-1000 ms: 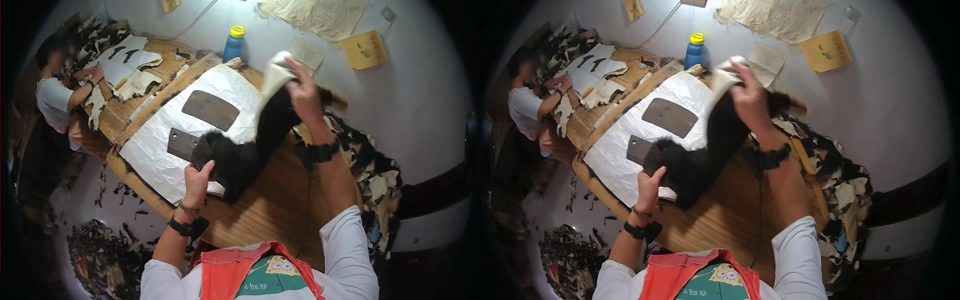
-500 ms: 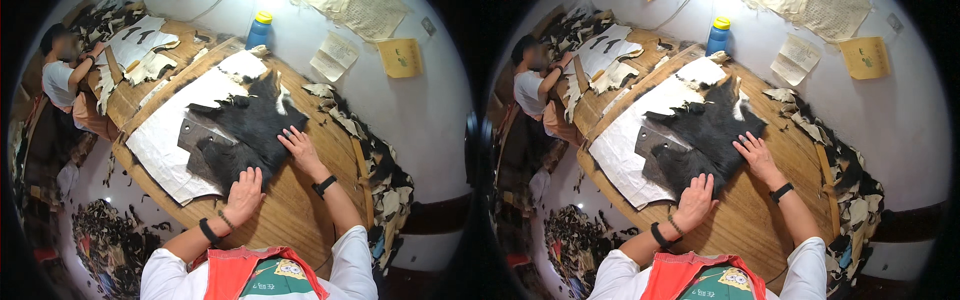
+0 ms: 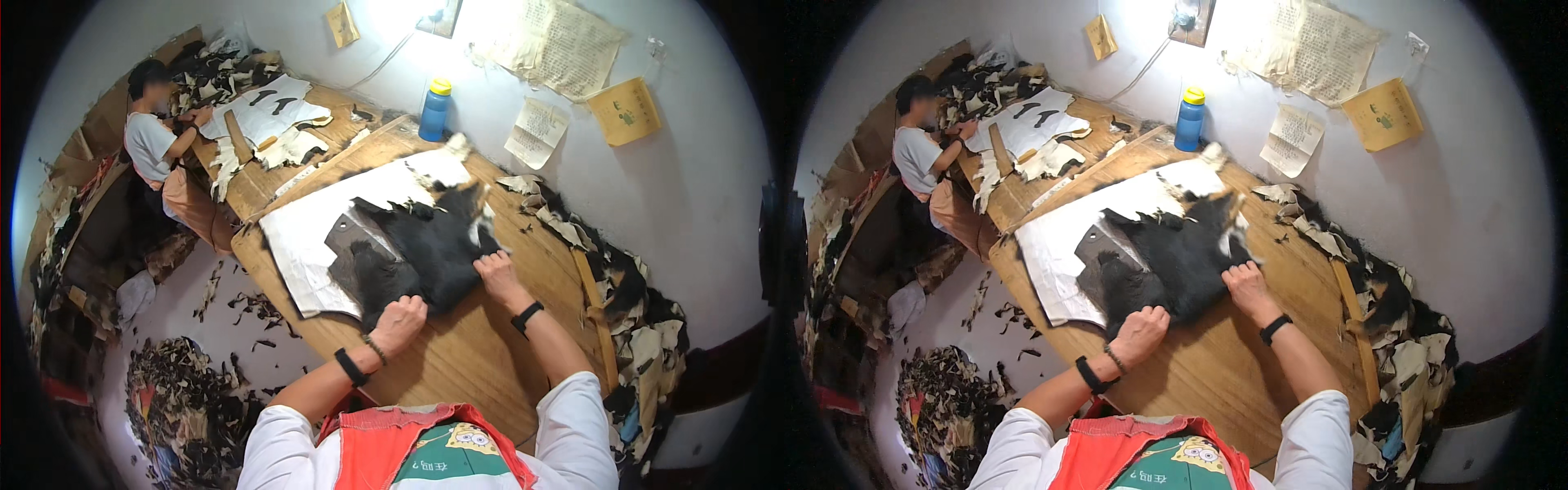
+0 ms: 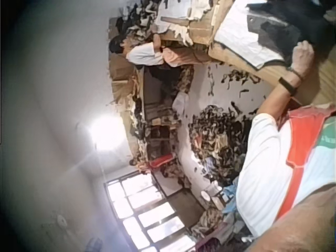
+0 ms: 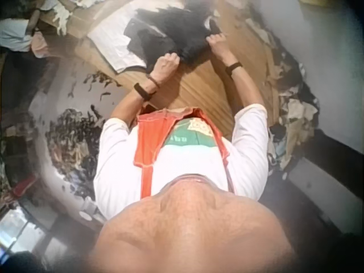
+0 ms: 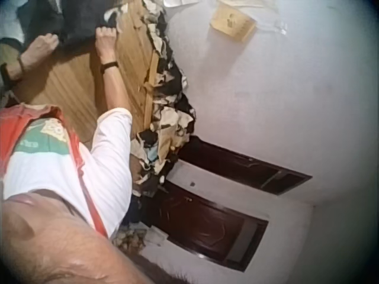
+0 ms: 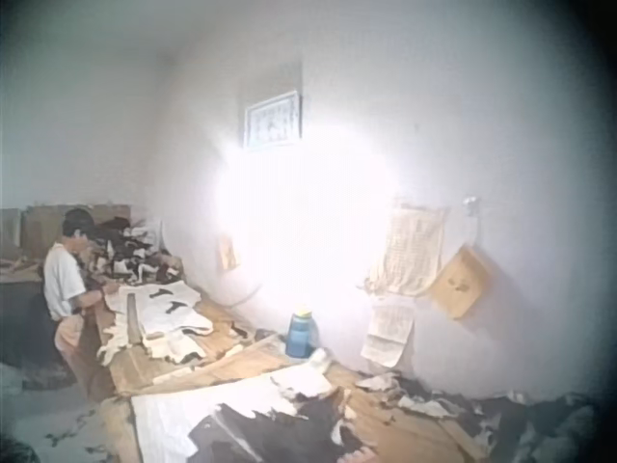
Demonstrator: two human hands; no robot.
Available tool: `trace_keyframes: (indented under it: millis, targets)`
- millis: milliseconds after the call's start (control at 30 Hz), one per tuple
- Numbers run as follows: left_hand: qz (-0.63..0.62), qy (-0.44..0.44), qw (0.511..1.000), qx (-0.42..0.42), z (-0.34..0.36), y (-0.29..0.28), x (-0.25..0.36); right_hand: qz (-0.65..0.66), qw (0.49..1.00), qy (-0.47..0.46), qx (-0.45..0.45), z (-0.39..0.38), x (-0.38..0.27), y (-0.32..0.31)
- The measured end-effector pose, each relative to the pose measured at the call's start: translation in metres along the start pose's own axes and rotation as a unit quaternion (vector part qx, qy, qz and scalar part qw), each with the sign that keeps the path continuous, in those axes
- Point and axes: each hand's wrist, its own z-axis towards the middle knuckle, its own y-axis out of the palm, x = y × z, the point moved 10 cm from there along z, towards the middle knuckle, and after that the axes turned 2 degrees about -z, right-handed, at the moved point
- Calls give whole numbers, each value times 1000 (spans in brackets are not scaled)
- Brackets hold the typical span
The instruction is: Cutting and trimming fur-lined leather panels to fit paper patterns on a workshop table.
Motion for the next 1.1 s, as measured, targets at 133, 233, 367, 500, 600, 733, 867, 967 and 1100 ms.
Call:
trace_keyframes:
  millis: [133, 233, 367, 500, 600, 733, 867, 967, 1100]
  targets:
    - [-103, -48, 993, 37, -75, -48, -28, 44, 997, -55, -28, -54, -82, -53]
    - [-151, -189, 962, 124, -130, -76, -62, 153, 981, -70, -101, -87, -146, -72]
    - [-268, -451, 786, 328, -228, -57, -100, 301, 935, -62, -176, -80, -222, -98]
    - [-464, -468, 638, 398, -248, -32, -88, 505, 862, -15, -48, -29, -168, -117]
    - [-360, -514, 717, 302, -245, -28, -77, 350, 905, 242, 13, 0, -30, -51]
    - [-382, -485, 740, 265, -226, -27, -75, 186, 913, 359, -52, -15, 59, 23]
    - [-337, -484, 777, 218, -205, -33, -73, 337, 850, 382, -137, -36, 74, 66]
    - [-289, -464, 813, 204, -219, -28, -109, 349, 873, 316, -126, -30, 52, 64]
    - [-307, -475, 807, 172, -199, -23, -161, 382, 846, 349, -127, -93, 19, 35]
